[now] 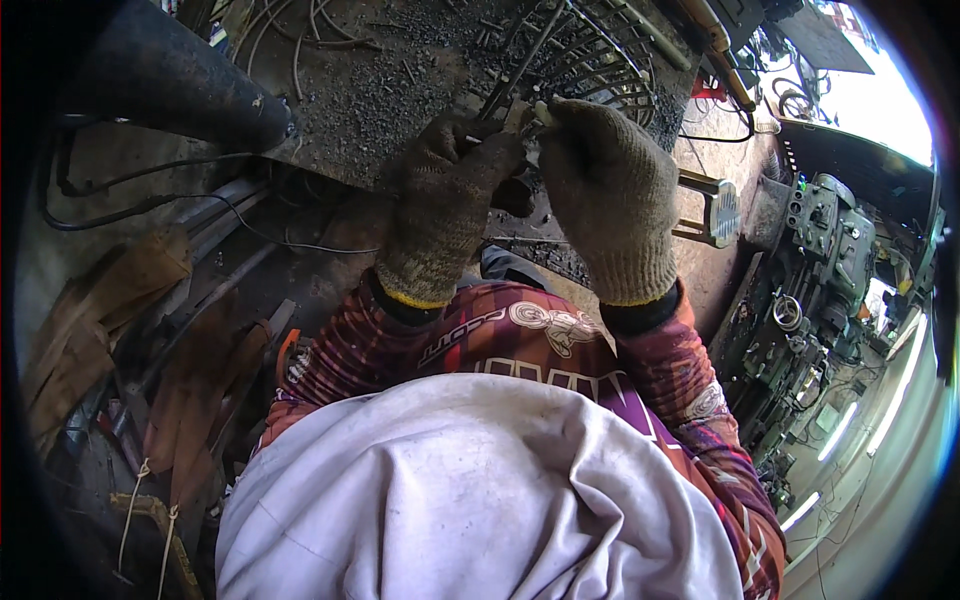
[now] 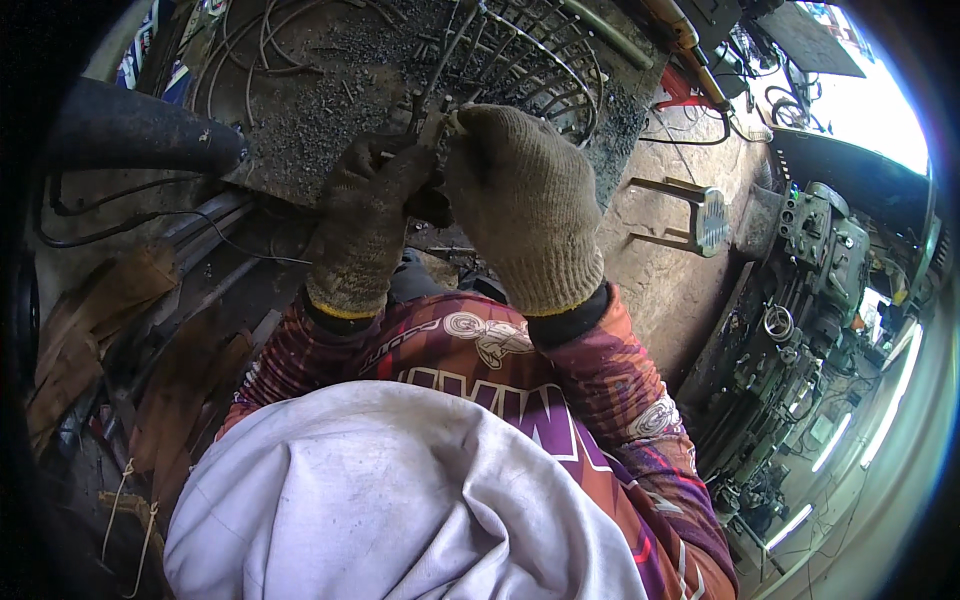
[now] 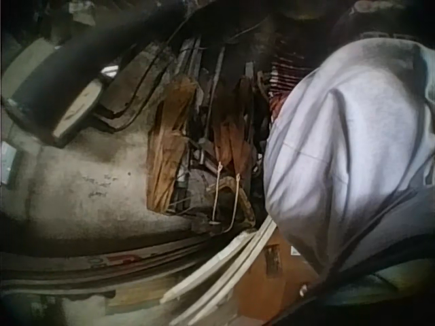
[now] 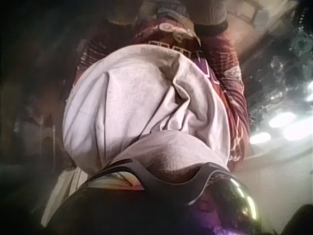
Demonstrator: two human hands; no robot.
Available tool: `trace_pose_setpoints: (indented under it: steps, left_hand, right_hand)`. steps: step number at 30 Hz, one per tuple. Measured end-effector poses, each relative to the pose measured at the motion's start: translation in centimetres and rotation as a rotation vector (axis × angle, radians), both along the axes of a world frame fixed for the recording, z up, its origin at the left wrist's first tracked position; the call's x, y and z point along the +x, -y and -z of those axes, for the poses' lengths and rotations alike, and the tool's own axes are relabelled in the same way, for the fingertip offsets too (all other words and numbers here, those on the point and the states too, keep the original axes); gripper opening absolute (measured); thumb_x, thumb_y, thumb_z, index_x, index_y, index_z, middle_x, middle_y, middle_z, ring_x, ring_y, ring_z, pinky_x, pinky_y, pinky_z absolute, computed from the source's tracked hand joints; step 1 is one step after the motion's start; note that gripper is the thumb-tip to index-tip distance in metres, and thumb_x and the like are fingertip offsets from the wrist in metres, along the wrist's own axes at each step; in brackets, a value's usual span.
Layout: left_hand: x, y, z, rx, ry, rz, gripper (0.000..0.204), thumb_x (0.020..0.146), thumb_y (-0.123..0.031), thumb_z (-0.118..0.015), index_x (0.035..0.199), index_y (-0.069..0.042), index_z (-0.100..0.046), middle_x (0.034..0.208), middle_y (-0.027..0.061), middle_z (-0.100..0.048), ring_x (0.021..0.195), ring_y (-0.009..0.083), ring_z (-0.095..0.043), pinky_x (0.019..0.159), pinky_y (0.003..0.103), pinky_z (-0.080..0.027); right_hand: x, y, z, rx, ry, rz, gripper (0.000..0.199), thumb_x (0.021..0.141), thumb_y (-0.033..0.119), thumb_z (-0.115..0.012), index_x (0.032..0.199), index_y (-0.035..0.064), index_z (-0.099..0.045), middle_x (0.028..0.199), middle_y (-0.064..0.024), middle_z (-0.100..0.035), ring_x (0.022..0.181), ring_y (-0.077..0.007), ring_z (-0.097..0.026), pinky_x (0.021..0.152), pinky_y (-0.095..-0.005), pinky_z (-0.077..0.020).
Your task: The person using an angle grinder to smooth a metal piece, then positions and holds small metal rods against a wire cage structure on a workbench.
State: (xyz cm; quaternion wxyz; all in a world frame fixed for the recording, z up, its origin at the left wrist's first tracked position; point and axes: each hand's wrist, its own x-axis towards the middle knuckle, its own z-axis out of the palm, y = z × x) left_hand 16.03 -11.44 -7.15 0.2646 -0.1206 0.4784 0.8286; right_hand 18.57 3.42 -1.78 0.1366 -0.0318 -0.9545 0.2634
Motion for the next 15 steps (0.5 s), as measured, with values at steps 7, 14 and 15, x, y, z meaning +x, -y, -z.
trace_pose_setpoints:
  steps: [7,14,15]
  left_hand:
    - [0.11,0.24,0.97,-0.004,-0.045,-0.024,0.029,0.099,-0.014,-0.075,0.117,0.005,-0.063,0.092,0.0151,-0.075,0.072,0.0201,-0.076,0.061,0.031,-0.062]
    - [0.11,-0.43,0.71,-0.041,-0.049,-0.017,0.028,0.097,-0.012,-0.075,0.115,0.006,-0.064,0.092,0.0162,-0.075,0.068,0.0204,-0.075,0.058,0.032,-0.062]
    - [0.2,-0.48,0.81,-0.03,-0.082,-0.045,0.028,0.097,-0.012,-0.076,0.115,0.006,-0.064,0.092,0.0161,-0.075,0.068,0.0203,-0.075,0.058,0.032,-0.062]
  right_hand:
    - [-0.06,-0.06,0.41,-0.042,0.053,0.004,0.024,0.092,0.017,-0.07,0.109,0.0027,-0.077,0.094,-0.0214,-0.077,0.086,-0.0395,-0.076,0.076,-0.0462,-0.0619]
    - [0.06,-0.03,-0.18,0.045,0.024,-0.027,0.018,0.096,0.012,-0.075,0.11,0.0007,-0.079,0.092,-0.0179,-0.08,0.084,-0.0239,-0.08,0.077,-0.0352,-0.0611]
    - [0.04,0.04,-0.17,0.054,0.029,-0.036,0.018,0.097,0.013,-0.075,0.109,0.0009,-0.078,0.092,-0.0178,-0.079,0.084,-0.0237,-0.079,0.076,-0.0353,-0.061]
